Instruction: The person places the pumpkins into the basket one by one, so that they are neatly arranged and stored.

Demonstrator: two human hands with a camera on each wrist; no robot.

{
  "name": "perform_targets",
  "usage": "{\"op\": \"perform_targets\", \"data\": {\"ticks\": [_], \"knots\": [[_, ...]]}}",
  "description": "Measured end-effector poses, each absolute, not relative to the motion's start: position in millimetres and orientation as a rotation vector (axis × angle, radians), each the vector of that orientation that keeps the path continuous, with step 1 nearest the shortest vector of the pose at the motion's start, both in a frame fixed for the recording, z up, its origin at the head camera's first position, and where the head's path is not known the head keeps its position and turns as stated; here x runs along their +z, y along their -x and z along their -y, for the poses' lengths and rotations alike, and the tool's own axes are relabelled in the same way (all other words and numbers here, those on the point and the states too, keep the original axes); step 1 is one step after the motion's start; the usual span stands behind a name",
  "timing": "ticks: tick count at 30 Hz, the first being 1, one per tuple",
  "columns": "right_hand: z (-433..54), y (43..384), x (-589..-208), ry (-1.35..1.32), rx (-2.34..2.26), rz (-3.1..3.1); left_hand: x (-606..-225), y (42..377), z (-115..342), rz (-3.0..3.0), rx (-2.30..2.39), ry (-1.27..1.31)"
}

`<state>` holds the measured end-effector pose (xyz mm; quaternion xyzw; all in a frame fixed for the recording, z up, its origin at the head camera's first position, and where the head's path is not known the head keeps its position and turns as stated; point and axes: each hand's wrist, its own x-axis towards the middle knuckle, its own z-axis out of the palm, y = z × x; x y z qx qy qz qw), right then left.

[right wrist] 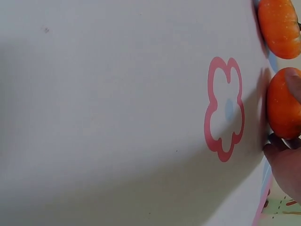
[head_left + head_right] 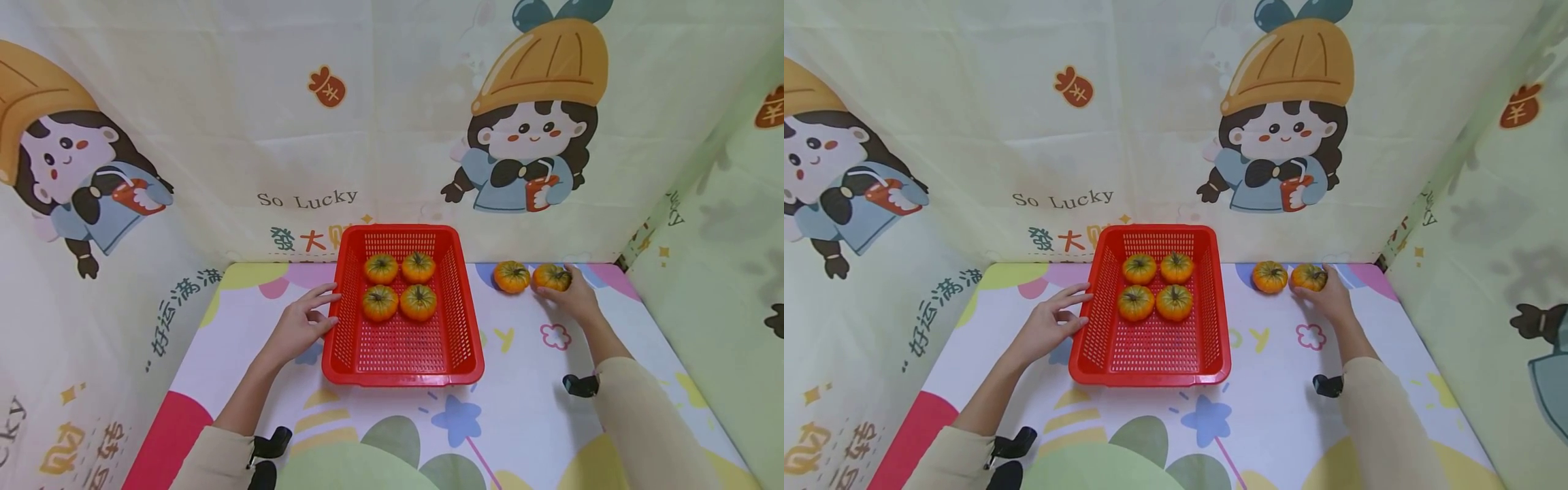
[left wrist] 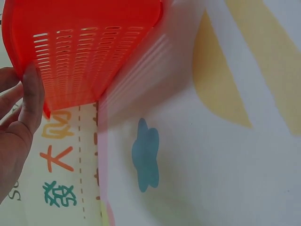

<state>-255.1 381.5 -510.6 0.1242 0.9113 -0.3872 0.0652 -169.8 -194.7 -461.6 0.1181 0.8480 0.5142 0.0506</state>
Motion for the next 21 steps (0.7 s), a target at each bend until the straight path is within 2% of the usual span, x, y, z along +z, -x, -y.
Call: {"op": "perform_targets", "data": {"ticks": [10, 21], "knots": [[-386, 247, -508, -0.373, -1.190, -2.737, -462, 170, 194, -2.572, 1.580, -0.346], [-387, 237, -485, -0.207, -1.211, -2.868, -461, 169, 194, -2.577, 1.591, -0.363]]}}
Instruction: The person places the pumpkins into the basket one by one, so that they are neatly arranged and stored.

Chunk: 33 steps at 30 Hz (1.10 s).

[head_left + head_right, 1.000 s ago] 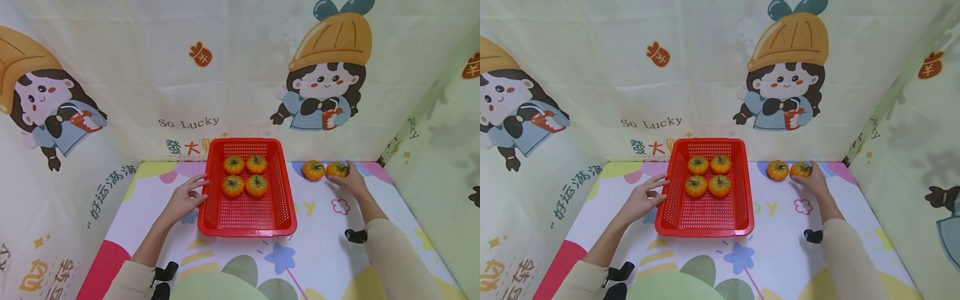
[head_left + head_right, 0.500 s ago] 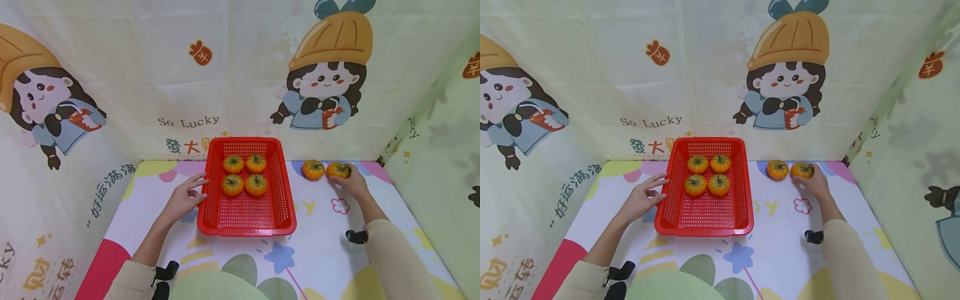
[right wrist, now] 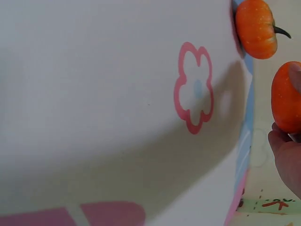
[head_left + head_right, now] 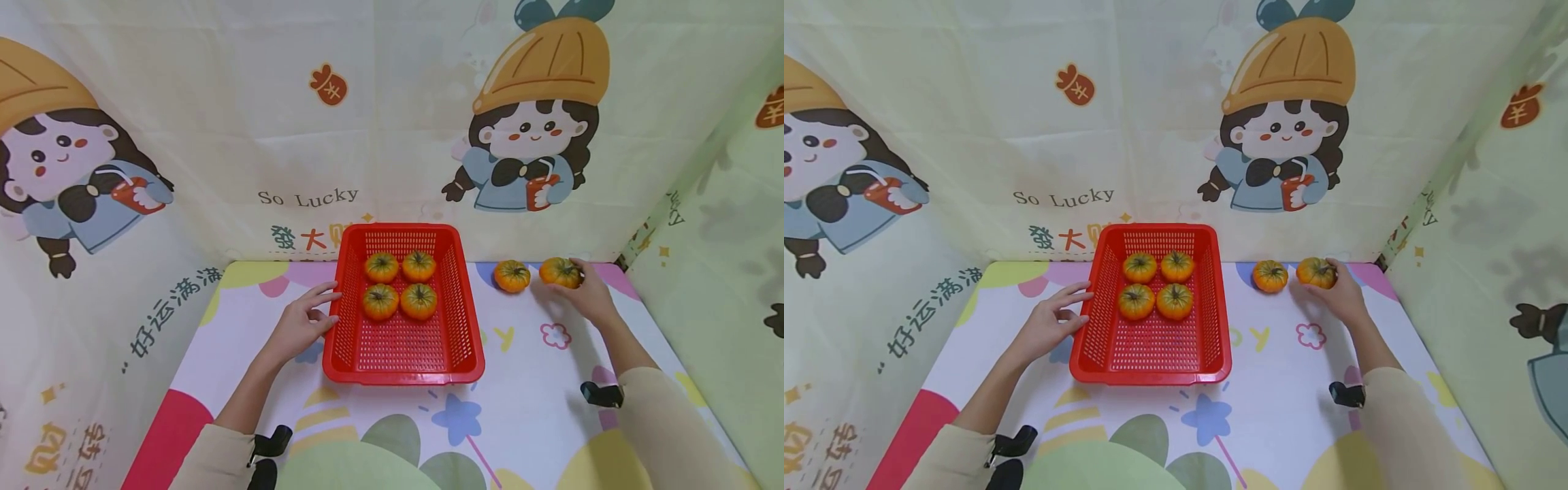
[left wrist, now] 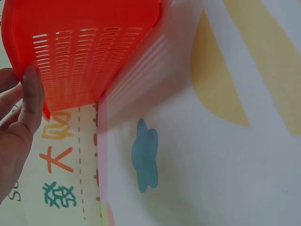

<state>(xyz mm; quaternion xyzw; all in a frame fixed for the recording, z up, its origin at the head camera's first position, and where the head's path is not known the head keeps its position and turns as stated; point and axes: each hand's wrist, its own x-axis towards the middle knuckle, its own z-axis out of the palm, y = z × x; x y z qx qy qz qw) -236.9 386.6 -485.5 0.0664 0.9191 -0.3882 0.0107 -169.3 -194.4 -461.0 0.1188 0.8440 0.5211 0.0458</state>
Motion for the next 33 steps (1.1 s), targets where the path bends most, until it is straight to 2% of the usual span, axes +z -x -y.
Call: {"op": "perform_targets", "data": {"ticks": [10, 33], "knots": [[-371, 227, -459, -0.092, -1.191, -2.874, -461, 170, 194, -2.565, 1.596, -0.363], [-285, 213, -417, 0.371, -1.282, -2.825, -462, 168, 194, -2.584, 1.590, -0.362]]}}
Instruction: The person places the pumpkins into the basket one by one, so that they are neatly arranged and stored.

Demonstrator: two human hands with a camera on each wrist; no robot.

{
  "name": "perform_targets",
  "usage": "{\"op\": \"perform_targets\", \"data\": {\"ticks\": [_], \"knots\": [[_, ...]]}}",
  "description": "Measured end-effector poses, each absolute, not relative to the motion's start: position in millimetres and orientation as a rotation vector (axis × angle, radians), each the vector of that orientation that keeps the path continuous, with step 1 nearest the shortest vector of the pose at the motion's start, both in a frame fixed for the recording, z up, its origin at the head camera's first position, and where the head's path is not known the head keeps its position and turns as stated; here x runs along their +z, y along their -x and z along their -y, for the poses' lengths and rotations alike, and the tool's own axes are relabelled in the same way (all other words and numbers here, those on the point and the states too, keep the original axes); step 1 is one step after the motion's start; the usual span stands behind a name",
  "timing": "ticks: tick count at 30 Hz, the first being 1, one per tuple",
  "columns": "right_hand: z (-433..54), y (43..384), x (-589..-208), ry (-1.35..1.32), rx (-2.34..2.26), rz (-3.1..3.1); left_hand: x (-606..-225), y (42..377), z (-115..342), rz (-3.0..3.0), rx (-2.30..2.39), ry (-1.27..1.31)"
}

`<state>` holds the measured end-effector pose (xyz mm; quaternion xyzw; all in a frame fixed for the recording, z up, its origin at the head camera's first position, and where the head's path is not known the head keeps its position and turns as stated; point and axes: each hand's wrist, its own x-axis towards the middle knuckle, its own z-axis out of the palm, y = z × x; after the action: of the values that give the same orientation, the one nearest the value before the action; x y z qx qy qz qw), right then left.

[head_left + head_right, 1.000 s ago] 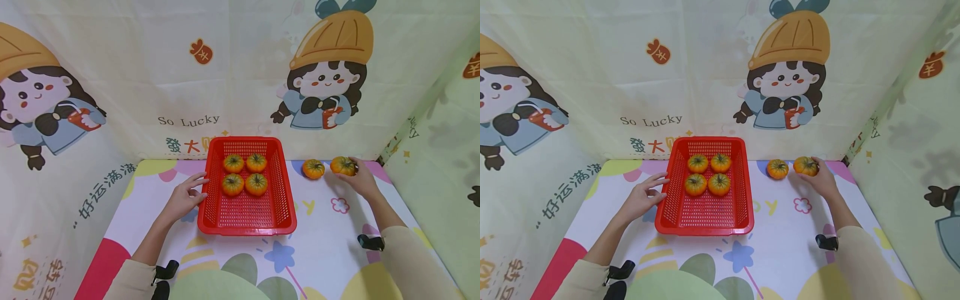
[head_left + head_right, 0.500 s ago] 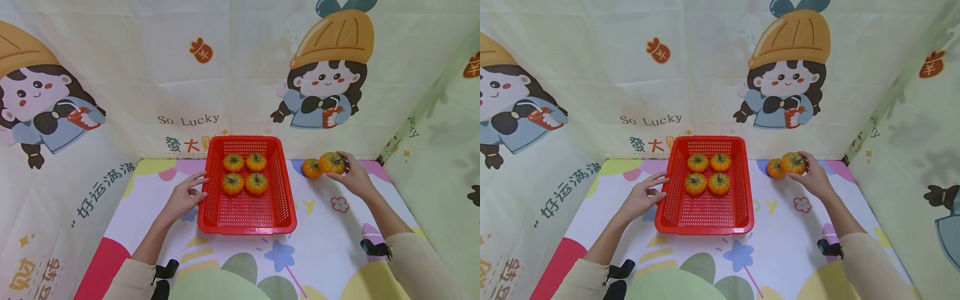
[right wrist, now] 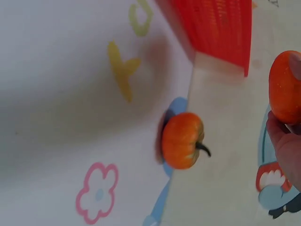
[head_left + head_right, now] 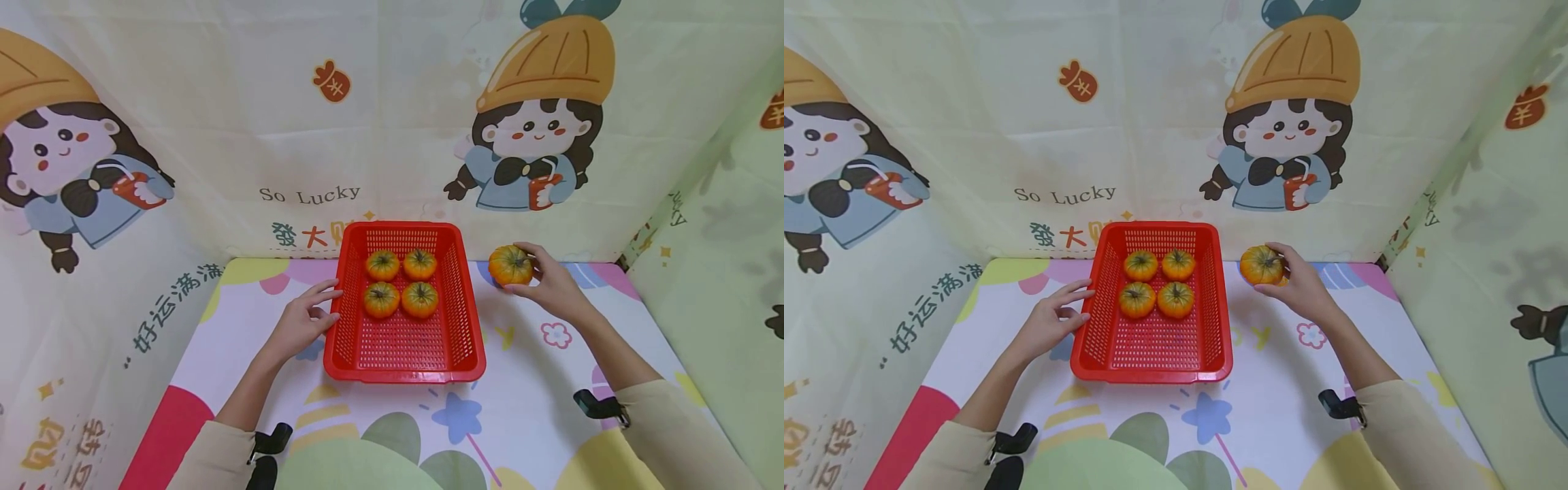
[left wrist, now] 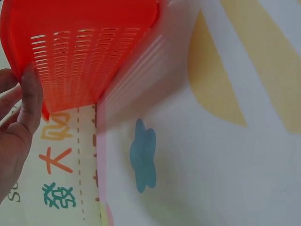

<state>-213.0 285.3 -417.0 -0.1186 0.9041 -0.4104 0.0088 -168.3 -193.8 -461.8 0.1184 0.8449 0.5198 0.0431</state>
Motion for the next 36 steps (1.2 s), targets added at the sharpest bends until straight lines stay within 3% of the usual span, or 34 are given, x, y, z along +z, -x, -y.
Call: {"op": "perform_targets", "data": {"ticks": [22, 36], "knots": [[-190, 203, -419, 0.759, -1.124, -2.616, -460, 168, 195, -2.572, 1.590, -0.365], [-143, 198, -430, 0.828, -1.051, -2.467, -463, 169, 195, -2.576, 1.595, -0.400]]}}
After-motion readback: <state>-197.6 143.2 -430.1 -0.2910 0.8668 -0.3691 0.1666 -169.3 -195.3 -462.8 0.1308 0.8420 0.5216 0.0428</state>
